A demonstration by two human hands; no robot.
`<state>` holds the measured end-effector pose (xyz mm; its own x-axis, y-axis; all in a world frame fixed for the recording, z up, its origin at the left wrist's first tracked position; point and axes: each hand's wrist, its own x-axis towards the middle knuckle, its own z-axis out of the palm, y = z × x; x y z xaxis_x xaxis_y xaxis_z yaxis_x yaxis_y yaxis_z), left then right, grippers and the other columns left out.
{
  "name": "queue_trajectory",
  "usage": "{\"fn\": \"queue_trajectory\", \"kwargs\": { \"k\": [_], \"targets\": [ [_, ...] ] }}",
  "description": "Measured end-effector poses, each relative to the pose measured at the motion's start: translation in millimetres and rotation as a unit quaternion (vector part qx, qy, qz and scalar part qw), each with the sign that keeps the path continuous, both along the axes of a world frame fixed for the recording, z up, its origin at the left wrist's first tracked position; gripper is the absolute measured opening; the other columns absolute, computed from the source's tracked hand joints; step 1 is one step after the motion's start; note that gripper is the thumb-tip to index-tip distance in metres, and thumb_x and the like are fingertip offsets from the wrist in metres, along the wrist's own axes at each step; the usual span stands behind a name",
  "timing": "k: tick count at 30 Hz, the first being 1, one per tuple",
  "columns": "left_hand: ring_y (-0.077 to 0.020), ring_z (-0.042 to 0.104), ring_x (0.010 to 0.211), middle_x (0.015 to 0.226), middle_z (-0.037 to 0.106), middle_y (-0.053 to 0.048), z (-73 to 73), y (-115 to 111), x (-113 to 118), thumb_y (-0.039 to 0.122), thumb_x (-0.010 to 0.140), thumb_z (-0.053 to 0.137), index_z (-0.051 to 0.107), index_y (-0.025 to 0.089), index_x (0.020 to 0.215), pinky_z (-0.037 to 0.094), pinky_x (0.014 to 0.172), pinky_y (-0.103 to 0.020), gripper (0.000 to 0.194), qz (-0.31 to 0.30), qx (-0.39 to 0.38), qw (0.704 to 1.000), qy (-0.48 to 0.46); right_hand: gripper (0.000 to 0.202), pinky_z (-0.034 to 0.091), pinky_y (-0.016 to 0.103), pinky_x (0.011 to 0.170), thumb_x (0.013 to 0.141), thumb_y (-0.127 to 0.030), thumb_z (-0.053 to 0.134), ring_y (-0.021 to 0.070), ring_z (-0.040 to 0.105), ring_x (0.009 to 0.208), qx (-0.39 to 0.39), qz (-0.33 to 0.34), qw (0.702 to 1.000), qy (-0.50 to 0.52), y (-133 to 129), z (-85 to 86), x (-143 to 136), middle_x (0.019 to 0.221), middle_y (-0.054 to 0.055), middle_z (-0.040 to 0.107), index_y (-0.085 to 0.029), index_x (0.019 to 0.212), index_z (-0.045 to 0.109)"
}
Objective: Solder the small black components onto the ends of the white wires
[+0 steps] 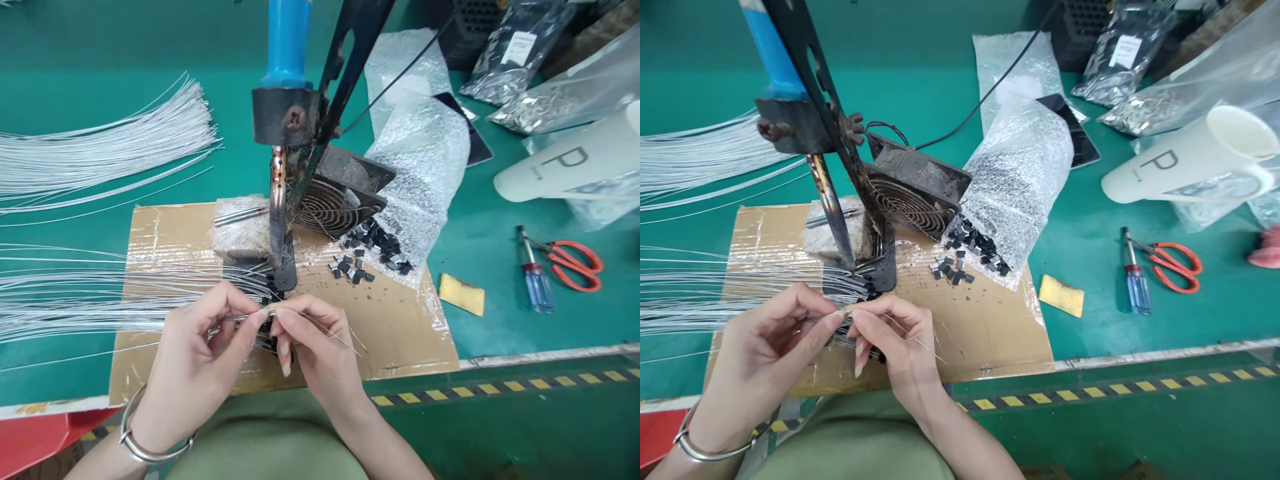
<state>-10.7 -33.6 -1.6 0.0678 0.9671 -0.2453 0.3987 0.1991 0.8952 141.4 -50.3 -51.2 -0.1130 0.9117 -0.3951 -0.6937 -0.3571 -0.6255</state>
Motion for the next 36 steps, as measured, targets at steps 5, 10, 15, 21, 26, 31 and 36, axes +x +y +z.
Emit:
{"fn": "queue_trajectory", "kwargs": {
  "k": [5, 10, 15, 21, 26, 31, 36],
  "targets": [
    [-0.0149, 0.063, 0.065, 0.074, 0.073, -0.002, 1.7, -2, 1, 0.031, 0.095, 0.069, 0.073, 0.021, 0.082, 0.044, 0.057, -0.026, 0.017, -0.001, 0.004, 1.0, 0.023, 0.015, 0.052, 0.015, 0.037, 0.079, -0.034, 0.091, 0.0067, 0.059, 0.041, -0.018, 0.007, 1.0, 0.011, 1, 1.0, 1, 0.064, -0.001, 0.074, -0.02, 0.077, 0.086],
    [-0.0149, 0.062, 0.066, 0.072, 0.072, -0.002, 1.3, -4, 2, 0.031, 0.096, 0.068, 0.071, 0.021, 0.083, 0.042, 0.058, -0.027, 0.017, 0.0, 0.002, 1.0, 0.025, 0.015, 0.053, 0.015, 0.038, 0.081, -0.033, 0.09, 0.0062, 0.059, 0.041, -0.018, 0.01, 1.0, 0.009, 1, 0.7, 1, 0.064, -0.001, 0.073, -0.02, 0.078, 0.086],
    [-0.0148, 0.063, 0.066, 0.073, 0.072, -0.002, -2.3, -5, 2, 0.031, 0.097, 0.067, 0.071, 0.02, 0.084, 0.042, 0.058, -0.026, 0.017, 0.009, 0.0, 1.0, 0.006, 0.017, 0.056, 0.018, 0.04, 0.083, -0.036, 0.088, 0.0079, 0.06, 0.042, -0.009, 0.013, 1.0, -0.01, 0, 0.3, 0, 0.067, 0.0, 0.075, -0.02, 0.084, 0.086],
    [-0.0148, 0.065, 0.066, 0.073, 0.073, -0.001, -6.7, -5, 1, 0.029, 0.098, 0.068, 0.07, 0.021, 0.085, 0.043, 0.057, -0.026, 0.015, -0.007, 0.017, 1.0, 0.008, 0.016, 0.056, 0.019, 0.04, 0.082, -0.036, 0.089, 0.0081, 0.059, 0.043, -0.014, 0.004, 1.0, -0.007, 0, -0.1, -2, 0.066, 0.0, 0.074, -0.02, 0.083, 0.087],
    [-0.0149, 0.066, 0.066, 0.074, 0.072, -0.001, -6.6, -6, 3, 0.028, 0.097, 0.067, 0.069, 0.02, 0.085, 0.046, 0.058, -0.026, 0.015, 0.014, 0.017, 1.0, 0.008, 0.012, 0.057, 0.018, 0.041, 0.083, -0.033, 0.088, 0.0075, 0.06, 0.043, -0.012, 0.001, 1.0, 0.001, 0, -0.5, -2, 0.067, 0.0, 0.075, -0.021, 0.083, 0.087],
    [-0.0149, 0.066, 0.067, 0.075, 0.072, -0.001, -13.1, -7, 1, 0.029, 0.1, 0.066, 0.069, 0.021, 0.088, 0.048, 0.059, -0.025, 0.015, -0.007, 0.048, 0.999, 0.023, 0.012, 0.057, 0.016, 0.041, 0.081, -0.032, 0.089, 0.0069, 0.059, 0.044, -0.018, -0.007, 1.0, 0.023, 1, -0.5, -4, 0.065, -0.001, 0.074, -0.021, 0.084, 0.088],
    [-0.0137, 0.065, 0.068, 0.075, 0.07, -0.001, -17.2, -9, 2, 0.028, 0.099, 0.068, 0.07, 0.02, 0.088, 0.049, 0.059, -0.023, 0.013, 0.011, 0.071, 0.997, 0.018, 0.012, 0.057, 0.015, 0.042, 0.08, -0.032, 0.09, 0.0064, 0.059, 0.045, -0.022, -0.024, 0.999, 0.037, 0, -0.9, -7, 0.066, -0.001, 0.074, -0.021, 0.08, 0.087]
  ]
}}
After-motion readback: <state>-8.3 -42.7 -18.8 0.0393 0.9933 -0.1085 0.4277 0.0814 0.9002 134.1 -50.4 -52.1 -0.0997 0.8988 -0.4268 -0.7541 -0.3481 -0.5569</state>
